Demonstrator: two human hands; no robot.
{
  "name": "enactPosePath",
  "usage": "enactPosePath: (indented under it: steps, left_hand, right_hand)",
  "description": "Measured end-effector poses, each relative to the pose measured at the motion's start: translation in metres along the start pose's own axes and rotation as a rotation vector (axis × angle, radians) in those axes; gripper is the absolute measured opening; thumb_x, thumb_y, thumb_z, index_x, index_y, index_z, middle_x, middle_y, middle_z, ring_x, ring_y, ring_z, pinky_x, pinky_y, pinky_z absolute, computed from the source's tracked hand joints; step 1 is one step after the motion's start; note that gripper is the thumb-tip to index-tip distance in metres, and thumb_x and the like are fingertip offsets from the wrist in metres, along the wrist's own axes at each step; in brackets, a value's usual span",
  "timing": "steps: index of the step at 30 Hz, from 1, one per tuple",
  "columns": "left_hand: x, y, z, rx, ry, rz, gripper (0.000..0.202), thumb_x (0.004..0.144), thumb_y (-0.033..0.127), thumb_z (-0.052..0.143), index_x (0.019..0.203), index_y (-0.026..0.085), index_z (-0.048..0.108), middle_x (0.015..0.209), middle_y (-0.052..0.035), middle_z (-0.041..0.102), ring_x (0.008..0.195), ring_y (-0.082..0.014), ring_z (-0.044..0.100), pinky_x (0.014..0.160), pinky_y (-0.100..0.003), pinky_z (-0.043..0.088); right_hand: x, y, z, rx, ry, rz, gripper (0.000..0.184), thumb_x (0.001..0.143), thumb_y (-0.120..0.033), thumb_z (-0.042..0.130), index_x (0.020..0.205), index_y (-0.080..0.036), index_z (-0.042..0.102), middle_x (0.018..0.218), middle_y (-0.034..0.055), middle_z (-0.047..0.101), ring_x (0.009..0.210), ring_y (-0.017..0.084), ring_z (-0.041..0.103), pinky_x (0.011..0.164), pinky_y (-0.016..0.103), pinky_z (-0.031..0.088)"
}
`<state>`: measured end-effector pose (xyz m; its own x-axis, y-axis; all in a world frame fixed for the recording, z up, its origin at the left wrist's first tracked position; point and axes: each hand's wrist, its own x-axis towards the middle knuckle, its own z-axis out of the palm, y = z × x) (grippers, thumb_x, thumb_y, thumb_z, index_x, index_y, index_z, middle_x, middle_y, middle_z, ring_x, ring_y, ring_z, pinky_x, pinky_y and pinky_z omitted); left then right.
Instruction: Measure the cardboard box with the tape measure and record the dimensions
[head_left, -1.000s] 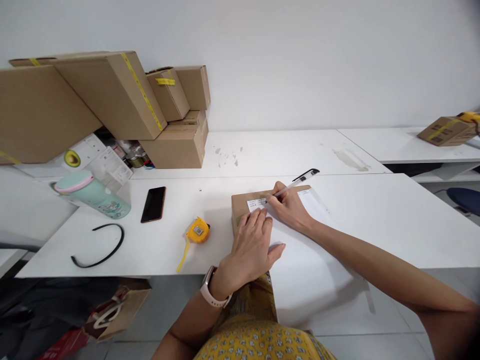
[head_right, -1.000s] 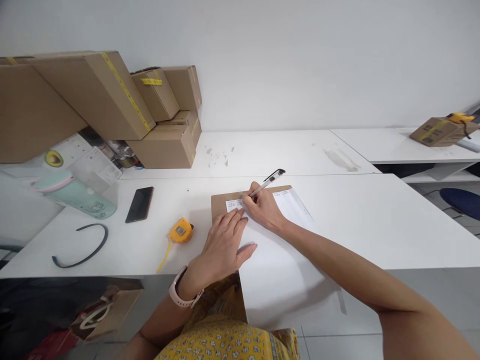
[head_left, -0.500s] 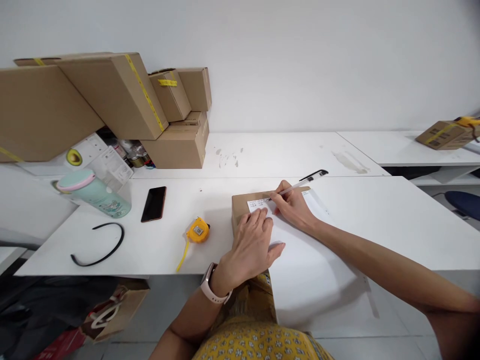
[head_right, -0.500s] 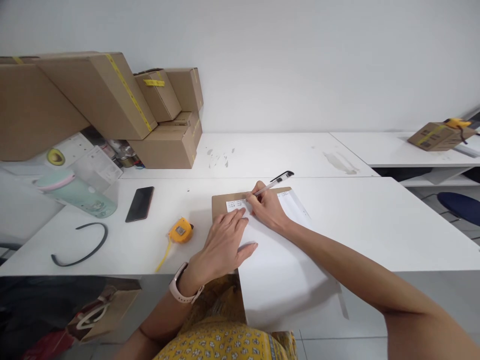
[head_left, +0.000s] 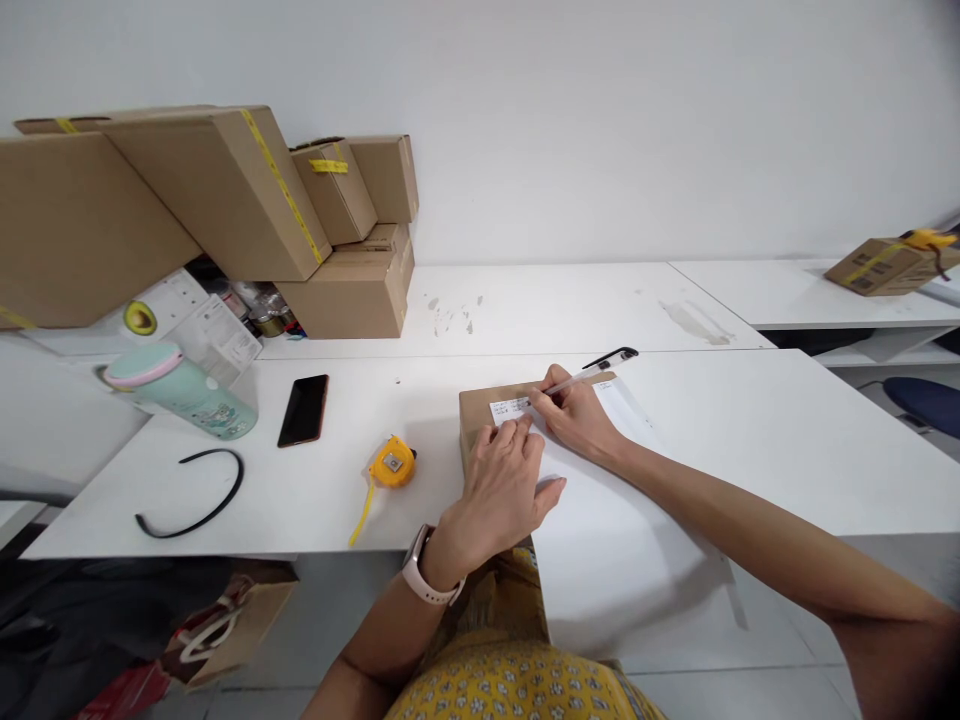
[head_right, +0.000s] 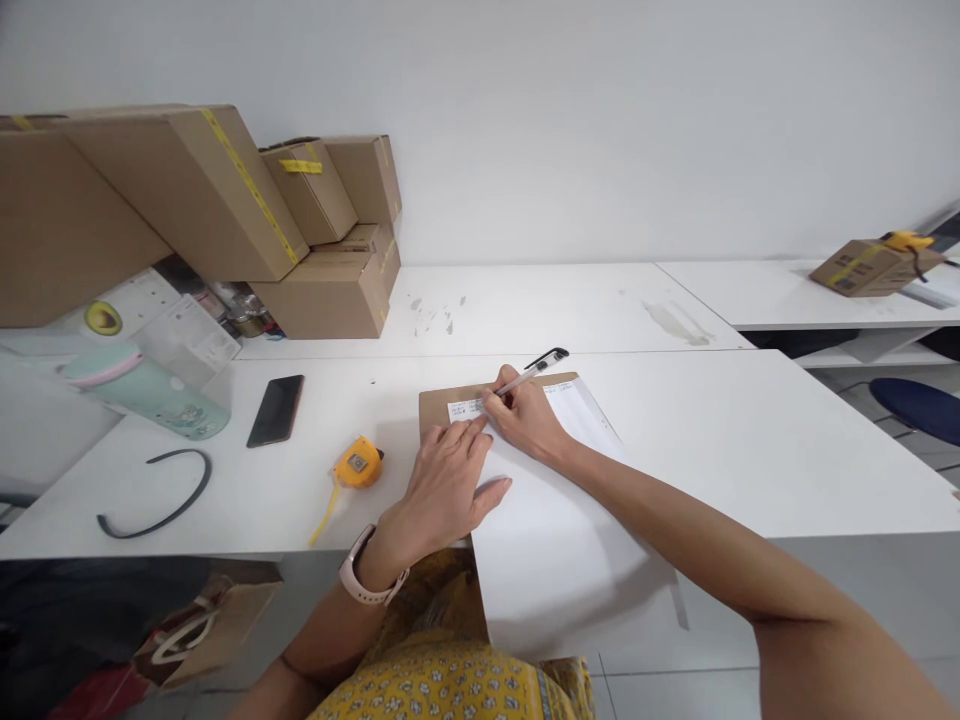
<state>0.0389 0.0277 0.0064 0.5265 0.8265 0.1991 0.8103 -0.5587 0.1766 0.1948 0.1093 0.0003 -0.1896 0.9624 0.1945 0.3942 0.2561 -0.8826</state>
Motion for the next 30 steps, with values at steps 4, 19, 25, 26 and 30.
enactPosePath:
  steps: [4,19,25,26,30]
  left_hand:
    - [0.0002,-0.0004,0.0007,0.007,0.003,-0.003,0.039,0.100,0.047,0.050,0.117,0.013,0.057,0.146,-0.0202,0.056,0.129,-0.0340,0.053,0.102,-0.051,0.043]
    - [0.0003,0.0007,-0.0015,0.007,-0.010,-0.009,0.039,0.100,0.047,0.051,0.118,0.013,0.057,0.146,-0.0201,0.056,0.129,-0.0343,0.053,0.103,-0.051,0.044]
    - [0.0005,0.0003,-0.0006,-0.006,-0.011,-0.004,0.041,0.100,0.047,0.050,0.119,0.011,0.057,0.146,-0.0213,0.056,0.129,-0.0352,0.052,0.102,-0.052,0.044]
    - [0.0005,0.0003,-0.0008,-0.005,-0.013,-0.003,0.041,0.100,0.047,0.050,0.120,0.011,0.057,0.146,-0.0214,0.055,0.129,-0.0352,0.052,0.102,-0.052,0.044]
    - [0.0003,0.0005,-0.0020,-0.012,-0.016,-0.006,0.040,0.100,0.046,0.051,0.119,0.012,0.057,0.146,-0.0210,0.055,0.129,-0.0353,0.053,0.102,-0.052,0.044]
  right_hand:
    - [-0.0001,-0.0007,0.0001,-0.006,-0.002,0.008,0.021,0.088,-0.034,0.057,0.076,-0.024,0.043,0.055,-0.0079,0.041,0.052,0.011,0.040,0.053,0.028,0.031]
    - [0.0004,-0.0016,-0.0001,-0.041,0.014,-0.013,0.020,0.086,-0.030,0.056,0.073,-0.024,0.042,0.055,-0.0073,0.038,0.053,0.011,0.035,0.051,0.028,0.028]
    - [-0.0002,-0.0028,0.0000,-0.045,0.013,-0.013,0.022,0.086,-0.032,0.057,0.073,-0.025,0.041,0.055,-0.0065,0.039,0.053,0.012,0.035,0.052,0.029,0.027]
    - [-0.0001,-0.0026,0.0000,-0.045,0.012,-0.015,0.022,0.086,-0.032,0.057,0.073,-0.025,0.041,0.055,-0.0064,0.039,0.053,0.012,0.035,0.051,0.029,0.027]
    - [0.0000,-0.0020,-0.0009,-0.060,0.015,-0.025,0.021,0.085,-0.030,0.056,0.073,-0.025,0.041,0.055,-0.0066,0.039,0.053,0.012,0.035,0.052,0.029,0.027]
